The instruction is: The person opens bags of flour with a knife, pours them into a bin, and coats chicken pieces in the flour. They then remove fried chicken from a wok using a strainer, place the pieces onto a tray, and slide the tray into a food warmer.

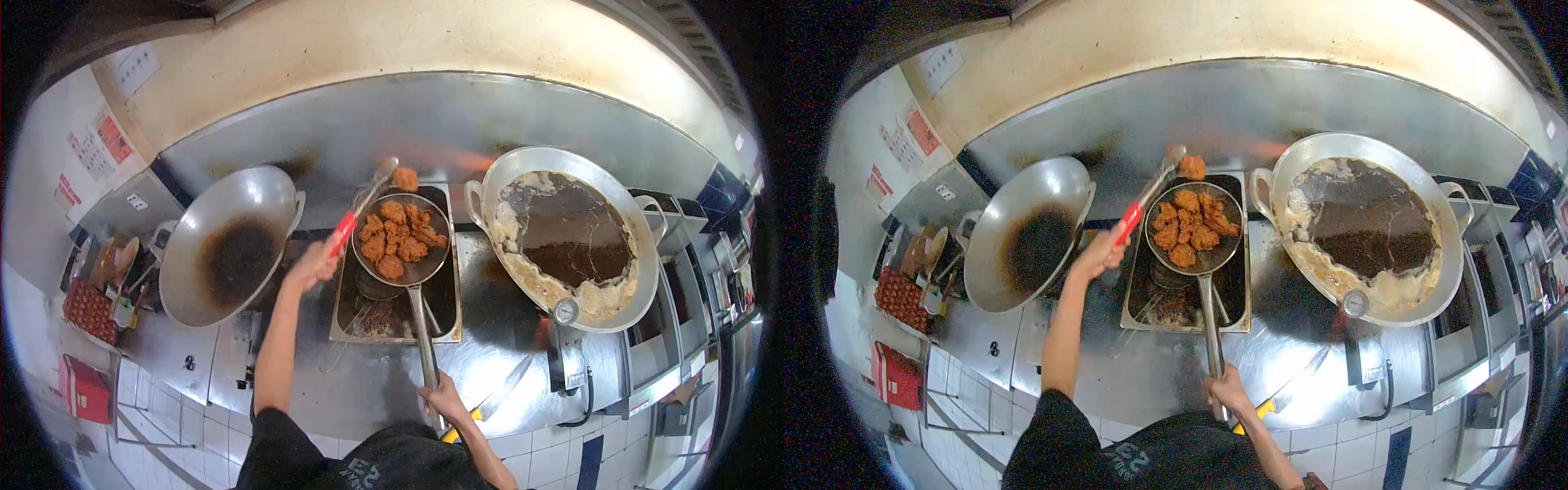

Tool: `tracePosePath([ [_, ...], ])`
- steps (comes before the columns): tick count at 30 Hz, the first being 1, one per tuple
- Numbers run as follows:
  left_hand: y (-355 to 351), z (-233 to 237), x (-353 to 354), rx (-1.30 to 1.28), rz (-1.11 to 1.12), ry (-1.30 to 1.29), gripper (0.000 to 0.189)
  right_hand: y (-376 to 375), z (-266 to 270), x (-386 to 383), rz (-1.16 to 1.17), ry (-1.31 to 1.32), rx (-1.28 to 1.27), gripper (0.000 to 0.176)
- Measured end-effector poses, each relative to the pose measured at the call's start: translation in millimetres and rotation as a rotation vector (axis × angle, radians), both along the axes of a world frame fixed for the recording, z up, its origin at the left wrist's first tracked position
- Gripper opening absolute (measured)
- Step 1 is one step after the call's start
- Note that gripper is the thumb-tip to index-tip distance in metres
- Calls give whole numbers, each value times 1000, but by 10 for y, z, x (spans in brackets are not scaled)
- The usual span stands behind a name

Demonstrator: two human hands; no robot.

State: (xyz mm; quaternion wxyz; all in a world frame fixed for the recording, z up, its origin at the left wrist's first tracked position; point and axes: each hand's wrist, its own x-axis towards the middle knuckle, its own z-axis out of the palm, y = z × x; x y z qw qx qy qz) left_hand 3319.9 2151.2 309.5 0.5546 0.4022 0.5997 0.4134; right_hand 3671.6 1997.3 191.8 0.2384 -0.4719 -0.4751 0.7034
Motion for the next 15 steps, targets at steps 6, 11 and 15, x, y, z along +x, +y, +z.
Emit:
tracePosePath([
  [6, -298, -746, 82, 118, 74, 906, 67, 328, -181, -427, -52, 83, -49, 22],
  [11, -813, -717, 389, 46, 222, 913, 66, 277, -98, -402, -97, 152, -165, 27],
  [15, -985, -1015, 528, 27, 305, 672, 65, 313, -219, -471, -111, 467, -439, 25],
])
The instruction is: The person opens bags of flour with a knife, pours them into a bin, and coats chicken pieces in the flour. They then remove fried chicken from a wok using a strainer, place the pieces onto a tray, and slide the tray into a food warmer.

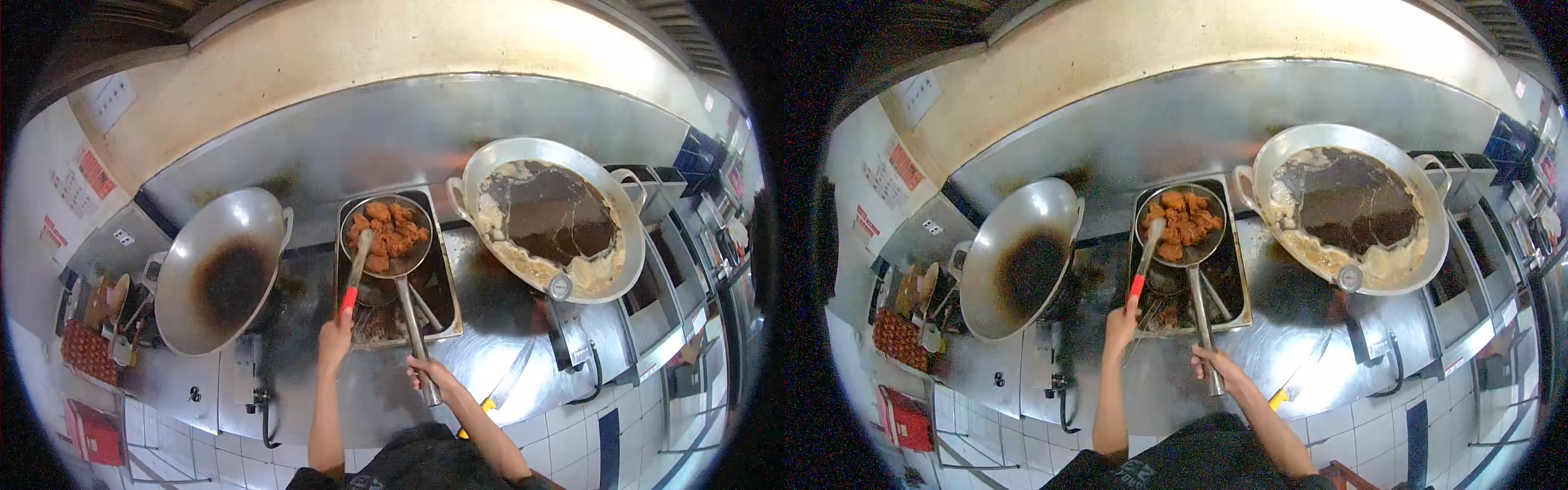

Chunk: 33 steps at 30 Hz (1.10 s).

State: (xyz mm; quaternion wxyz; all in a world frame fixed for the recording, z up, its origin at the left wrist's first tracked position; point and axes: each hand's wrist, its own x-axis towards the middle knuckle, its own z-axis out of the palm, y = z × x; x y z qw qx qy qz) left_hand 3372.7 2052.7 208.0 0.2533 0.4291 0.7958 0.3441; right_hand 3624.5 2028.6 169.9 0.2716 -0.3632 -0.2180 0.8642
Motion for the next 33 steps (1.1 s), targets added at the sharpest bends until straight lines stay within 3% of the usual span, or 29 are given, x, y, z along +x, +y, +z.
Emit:
tracePosePath([
  [1, 84, -17, -11, -17, 3, 0, 65, -70, -88, -39, 18, 105, -82, 25],
  [3, 235, 38, -13, -80, 67, -249, 65, -176, -143, -160, 68, 141, -79, 25],
  [5, 220, 203, 0, -23, 76, -219, 64, -181, 13, -253, -2, 77, -51, 25],
  [7, -11, 238, -10, 158, -25, 148, 61, -216, 57, -172, -20, 39, -61, 29],
  [9, -412, 550, 181, 66, -63, 106, 60, -244, -38, -83, 23, 34, 20, 45],
  [15, -960, 1319, 664, -276, -366, 391, 59, -542, -98, 344, 55, 115, 125, 65],
  [19, -964, 1519, 1078, -265, -472, 651, 69, -932, -107, 975, 23, 19, 195, 66],
  [24, -767, 1888, 1649, -315, -547, 941, 78, -1658, -316, 2161, -132, -125, 200, 51],
  [27, -492, 1867, 1718, -494, -508, 965, 73, -2095, -446, 2888, -364, -110, 190, 36],
  [29, -308, 1844, 1679, -573, -475, 735, 67, -2323, -625, 3282, -462, -127, 123, 33],
  [33, -58, 1593, 1911, -704, -430, 513, 63, -2578, -691, 3815, -557, -112, 90, 31],
])
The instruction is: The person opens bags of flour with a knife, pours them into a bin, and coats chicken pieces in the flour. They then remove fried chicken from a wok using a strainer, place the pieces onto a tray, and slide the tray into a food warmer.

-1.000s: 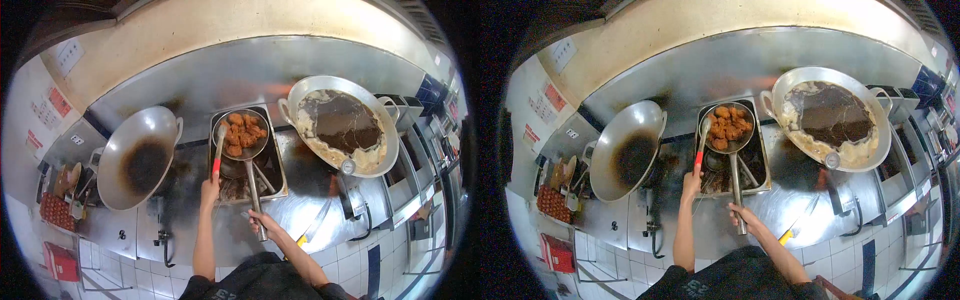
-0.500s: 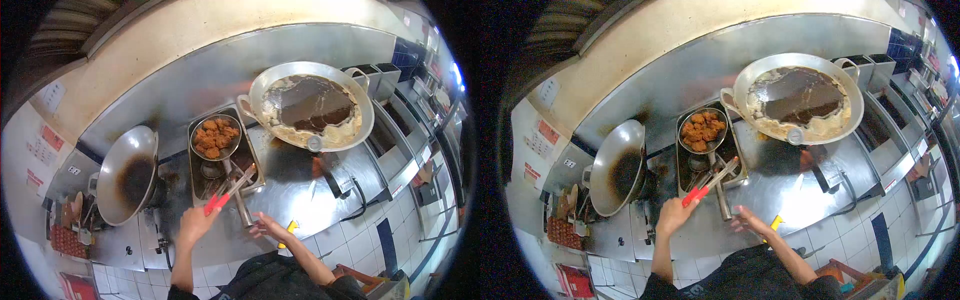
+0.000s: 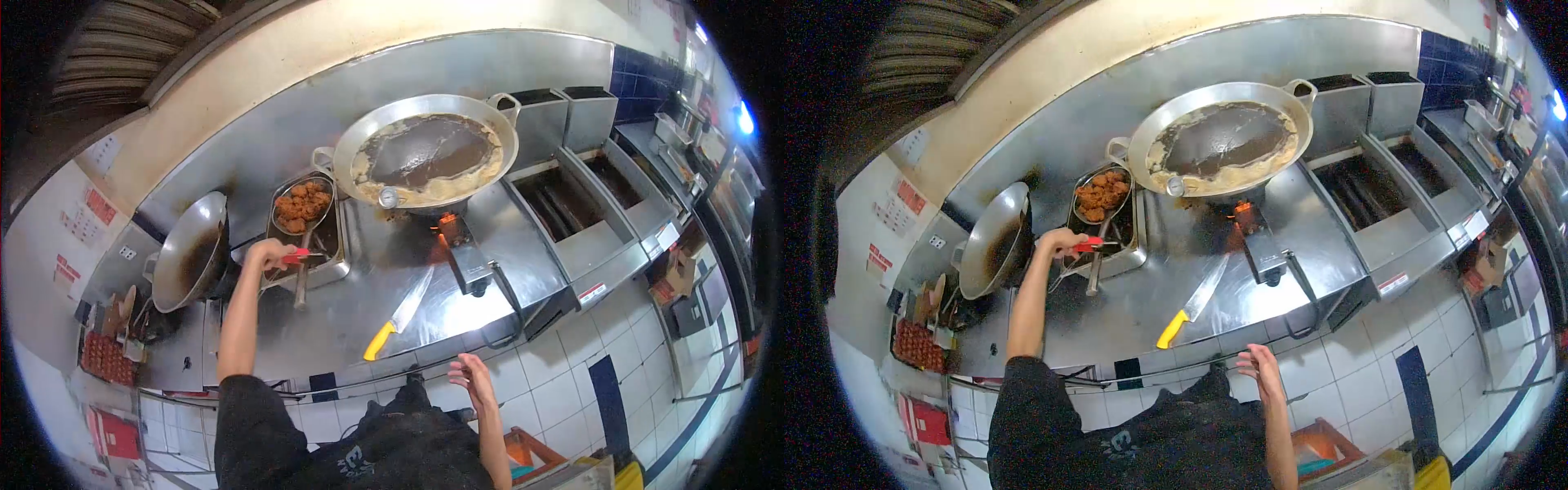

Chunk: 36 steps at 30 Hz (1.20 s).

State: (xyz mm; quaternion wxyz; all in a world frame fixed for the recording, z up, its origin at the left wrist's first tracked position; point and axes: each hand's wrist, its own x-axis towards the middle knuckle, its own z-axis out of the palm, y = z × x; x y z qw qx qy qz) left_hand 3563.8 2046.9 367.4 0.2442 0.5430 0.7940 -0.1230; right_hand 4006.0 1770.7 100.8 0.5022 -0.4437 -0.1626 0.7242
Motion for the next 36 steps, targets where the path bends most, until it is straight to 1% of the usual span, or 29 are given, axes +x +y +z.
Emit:
tracePosePath([
  [1, 59, -148, 39, -34, 7, -78, 62, -11, -21, 84, -16, 6, 4, 29],
  [2, 265, -493, -17, 1, -26, 3, 61, -6, -26, 173, -7, 1, 13, 29],
  [4, 131, -572, 523, 182, 10, 177, 60, 49, -6, 352, 18, -59, 83, 30],
  [5, 40, -576, 783, 185, 8, 163, 60, 59, 86, 463, 16, -116, 85, 28],
  [7, -148, -575, 1298, 559, 7, 259, 57, 46, 48, 786, -7, -205, 84, 28],
  [9, -299, -736, 1645, 623, -47, 63, 52, -39, -173, 1101, -27, -320, 61, 27],
  [10, -462, -823, 1836, 696, -221, -142, 44, -102, -390, 1292, -39, -324, 48, 27],
  [11, -727, -789, 2161, 643, -236, -435, 39, -212, -623, 1454, 53, -405, -13, 29],
  [12, -871, -1036, 2342, 587, -248, -599, 37, -326, -834, 1599, 128, -478, -86, 31],
  [13, -1049, -1041, 2667, 344, -216, -712, 41, -447, -946, 1709, 226, -507, -85, 40],
  [14, -1147, -1221, 2924, 212, -309, -661, 48, -588, -1053, 1818, 377, -544, -137, 50],
  [15, -1253, -1724, 3102, 411, -584, -643, 53, -766, -1027, 1962, 394, -472, -248, 53],
  [16, -1320, -1741, 3504, 143, -566, -690, 55, -1001, -979, 2054, 389, -384, -348, 56],
  [19, -1570, -1829, 4611, -60, -815, -691, 36, -1869, -2660, 2284, 27, -188, -716, 60],
  [20, -1647, -1973, 4951, -3, -953, -779, 28, -1853, -2187, 2361, 3, -613, -910, 63],
  [21, -1731, -1844, 5277, -28, -1052, -903, 28, -1796, -1516, 2367, 16, -1031, -1114, 65],
  [22, -1796, -1630, 5610, -106, -1136, -943, 32, -1939, -1625, 2450, -19, -1014, -1128, 65],
  [23, -1842, -1361, 5892, -208, -1246, -1013, 45, -2127, -1737, 2477, -242, -675, -1084, 69],
  [24, -1874, -1165, 6120, -215, -1277, -998, 45, -2223, -1877, 2519, -451, -336, -1005, 74],
  [26, -1824, -951, 6773, -184, -1672, -1390, 55, -2117, -1014, 2540, -832, -54, -656, 79],
  [27, -1755, -933, 7135, -174, -1713, -1387, 55, -2221, -1587, 2676, -690, -34, -698, 82],
  [28, -1670, -955, 7525, -637, -1569, -1500, 58, -2326, -2245, 2883, -546, -24, -735, 85],
  [29, -1588, -1012, 7924, -1096, -1371, -1551, 61, -2129, -1796, 3103, -524, -221, -651, 84],
  [30, -1491, -1268, 8365, -1084, -1419, -1546, 61, -1844, -1112, 3344, -504, -427, -581, 83],
  [31, -1403, -1676, 8808, -957, -1296, -1385, 61, -1857, -1386, 3661, -531, -450, -564, 83],
  [32, -1413, -1939, 9200, -829, -1165, -1243, 62, -1925, -1732, 3971, -446, -554, -641, 77],
  [33, -1475, -1974, 9446, -389, -1546, -737, 60, -2046, -1942, 4336, -355, -648, -727, 72],
  [34, -1527, -2022, 9647, 86, -1770, -190, 60, -2172, -1835, 4746, -372, -676, -734, 72],
  [36, -1314, -2615, 10093, -361, -1785, -466, 65, -2117, -1259, 5605, -595, -750, -674, 73],
])
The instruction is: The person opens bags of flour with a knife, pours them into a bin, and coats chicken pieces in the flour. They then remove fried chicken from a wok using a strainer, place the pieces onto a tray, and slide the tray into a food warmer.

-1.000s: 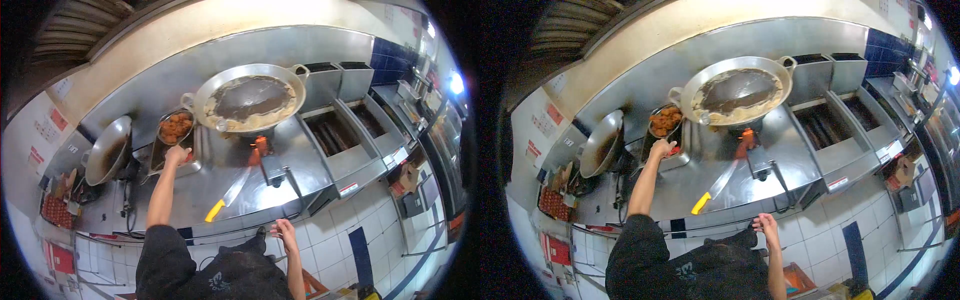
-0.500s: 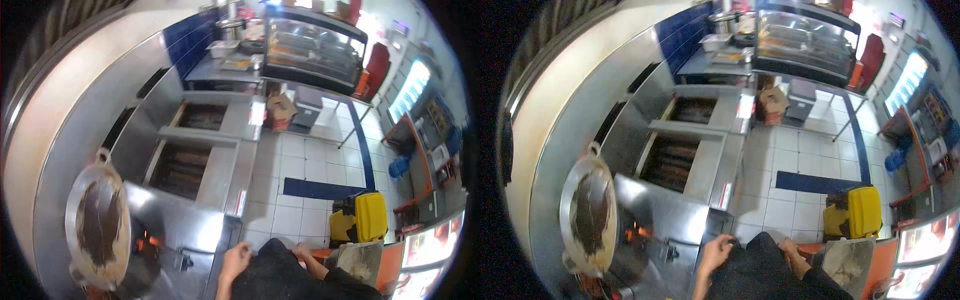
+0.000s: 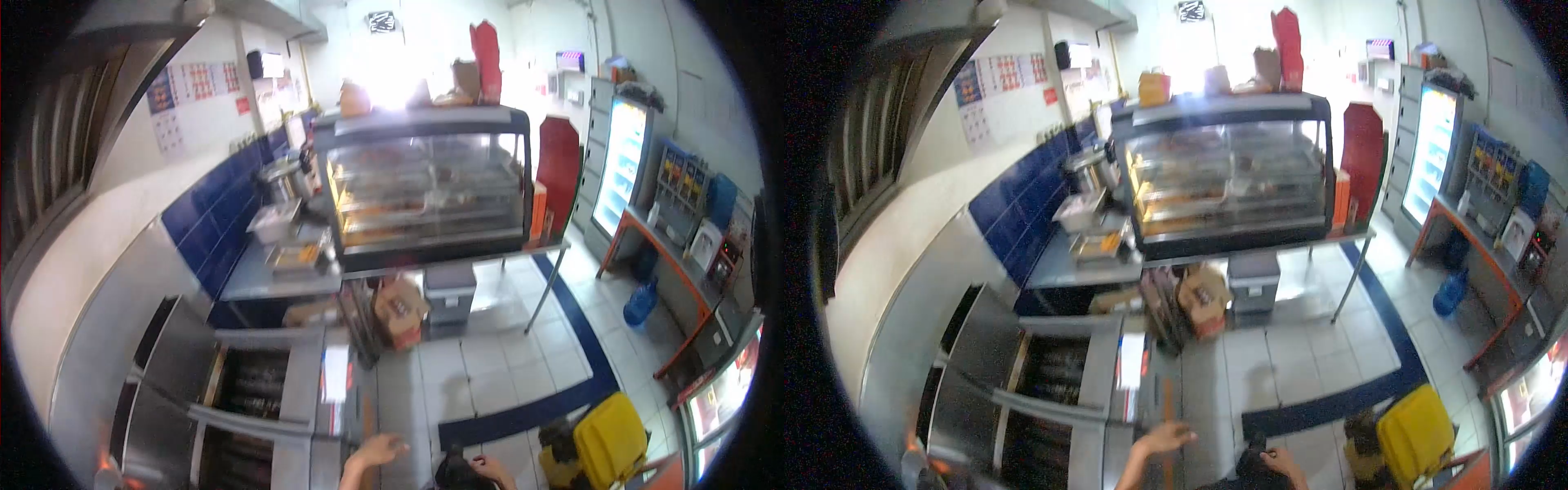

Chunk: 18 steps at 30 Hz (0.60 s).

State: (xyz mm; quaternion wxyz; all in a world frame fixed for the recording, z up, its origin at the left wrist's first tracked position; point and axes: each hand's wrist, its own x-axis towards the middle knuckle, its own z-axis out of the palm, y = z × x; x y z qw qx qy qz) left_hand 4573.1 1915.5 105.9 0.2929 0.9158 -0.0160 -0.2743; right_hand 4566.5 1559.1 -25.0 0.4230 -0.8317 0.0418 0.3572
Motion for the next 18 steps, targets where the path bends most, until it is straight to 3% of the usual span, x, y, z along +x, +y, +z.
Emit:
tracePosePath([
  [1, -61, -26, 393, 0, -6, -31, 65, -33, -91, 483, -31, -19, -33, 65],
  [3, -254, -155, 707, 202, 130, -34, 63, 197, 453, 1359, -6, -513, -348, 53],
  [4, -281, -210, 764, 312, 202, -18, 62, 319, 909, 1803, 37, -514, -218, 44],
  [5, -321, -276, 849, 417, 267, -3, 62, 425, 941, 2297, 65, -697, -38, 36],
  [6, -447, -399, 924, 508, 331, 17, 61, 641, 1353, 2731, 140, -723, -85, 35],
  [7, -470, -601, 1059, 480, 348, 36, 61, 871, 1621, 3179, 216, -965, -82, 36],
  [9, -305, -960, 1462, -424, 610, 121, 51, 1365, 2320, 3972, 393, -1266, -94, 33],
  [12, -203, -816, 2083, -381, 504, -22, 45, 2243, 3079, 5014, 507, -1614, -14, 30],
  [14, -51, -1025, 2587, -428, 510, -156, 43, 2816, 3343, 5742, 602, -1748, -4, 32],
  [16, 143, -737, 3232, -431, 565, -267, 37, 3287, 3597, 6341, 581, -1991, -70, 38],
  [17, 261, -543, 3521, -438, 572, -270, 37, 3456, 3607, 6583, 593, -1994, -68, 38],
  [18, 390, -287, 3834, -504, 635, -455, 32, 3626, 3653, 6868, 499, -1970, -104, 42],
])
